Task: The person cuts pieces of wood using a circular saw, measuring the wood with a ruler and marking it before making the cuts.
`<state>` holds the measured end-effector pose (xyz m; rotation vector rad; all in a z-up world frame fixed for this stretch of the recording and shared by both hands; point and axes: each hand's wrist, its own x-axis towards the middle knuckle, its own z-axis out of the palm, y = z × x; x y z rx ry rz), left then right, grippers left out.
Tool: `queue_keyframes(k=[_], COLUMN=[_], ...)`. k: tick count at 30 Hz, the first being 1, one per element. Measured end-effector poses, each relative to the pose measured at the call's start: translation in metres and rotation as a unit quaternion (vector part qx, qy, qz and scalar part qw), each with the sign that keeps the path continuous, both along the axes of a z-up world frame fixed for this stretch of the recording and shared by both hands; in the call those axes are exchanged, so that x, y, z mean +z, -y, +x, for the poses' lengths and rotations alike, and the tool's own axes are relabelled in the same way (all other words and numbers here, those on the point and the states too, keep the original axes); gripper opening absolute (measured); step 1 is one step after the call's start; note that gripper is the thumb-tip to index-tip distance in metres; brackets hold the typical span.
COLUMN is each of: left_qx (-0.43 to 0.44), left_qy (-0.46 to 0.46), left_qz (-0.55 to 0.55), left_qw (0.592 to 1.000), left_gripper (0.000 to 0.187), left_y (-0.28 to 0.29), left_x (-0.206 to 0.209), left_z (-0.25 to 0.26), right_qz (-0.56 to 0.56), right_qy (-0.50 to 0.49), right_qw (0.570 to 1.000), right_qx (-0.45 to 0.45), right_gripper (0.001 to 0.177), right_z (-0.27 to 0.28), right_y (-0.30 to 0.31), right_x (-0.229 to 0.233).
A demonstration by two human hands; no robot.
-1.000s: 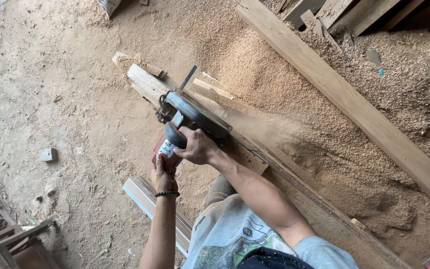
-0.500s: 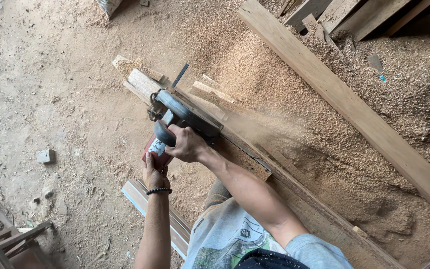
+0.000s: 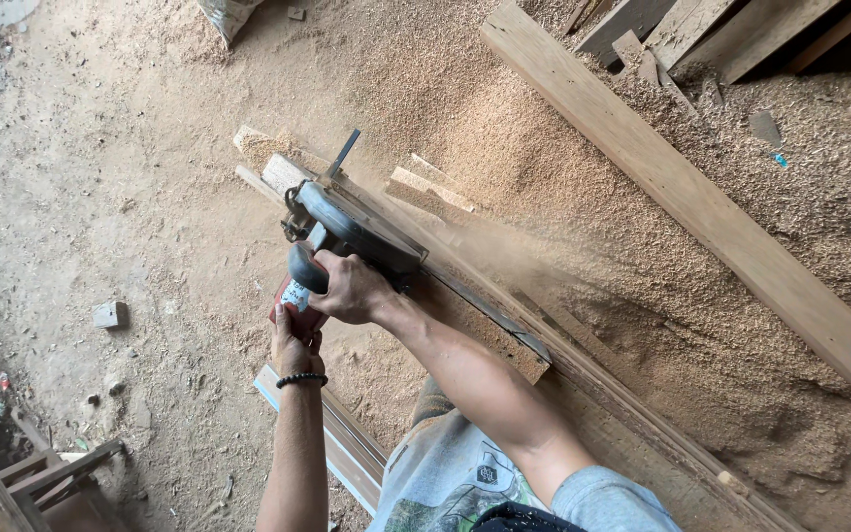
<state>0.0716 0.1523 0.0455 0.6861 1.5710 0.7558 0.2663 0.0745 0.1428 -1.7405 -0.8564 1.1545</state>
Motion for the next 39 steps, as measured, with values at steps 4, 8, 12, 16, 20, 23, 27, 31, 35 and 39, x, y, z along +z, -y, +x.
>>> queue_keyframes(k=[4, 8, 12, 16, 20, 23, 27, 31, 35, 39], left_qx=[-0.004, 0.009, 0.012, 0.014, 0.008, 0.010, 0.019, 0.032, 0.034, 0.047], left_qy=[-0.008, -0.002, -0.003, 0.001, 0.002, -0.002, -0.010, -0.029, -0.026, -0.018], left_qz=[0.002, -0.002, 0.002, 0.010, -0.003, -0.010, -0.018, -0.015, 0.001, 0.008], left_qw=[1.000, 1.000, 1.000, 1.000, 1.000, 1.000, 1.000, 0.999, 0.999, 0.999], left_gripper=[0.051, 0.048, 0.046, 0.047, 0.047, 0.047, 0.052, 0.050, 0.049, 0.047], left_y=[-0.010, -0.017, -0.027, -0.038, -0.049, -0.057, -0.068, -0.077, -0.084, -0.093], left_x=[0.009, 0.031, 0.035, 0.031, 0.041, 0.043, 0.042, 0.043, 0.042, 0.037], left_z=[0.006, 0.019, 0.025, 0.021, 0.024, 0.024, 0.025, 0.026, 0.029, 0.027], right_qz=[0.002, 0.004, 0.000, 0.001, 0.004, 0.009, 0.007, 0.004, 0.014, 0.011], right_qy=[0.002, 0.005, 0.000, 0.002, -0.006, -0.012, -0.013, -0.020, -0.022, -0.017], right_qw=[1.000, 1.000, 1.000, 1.000, 1.000, 1.000, 0.999, 0.999, 0.999, 0.999], right_qx=[0.009, 0.009, 0.027, 0.031, 0.028, 0.021, 0.030, 0.033, 0.036, 0.037], right_gripper=[0.036, 0.037, 0.041, 0.041, 0.044, 0.043, 0.044, 0.044, 0.045, 0.046], right_z=[-0.002, 0.004, 0.007, 0.008, 0.007, 0.011, 0.008, 0.009, 0.011, 0.010], right_y=[-0.017, -0.025, -0.037, -0.045, -0.058, -0.063, -0.075, -0.082, -0.092, -0.099], right_x=[-0.006, 0.010, 0.014, 0.016, 0.016, 0.025, 0.023, 0.025, 0.025, 0.023])
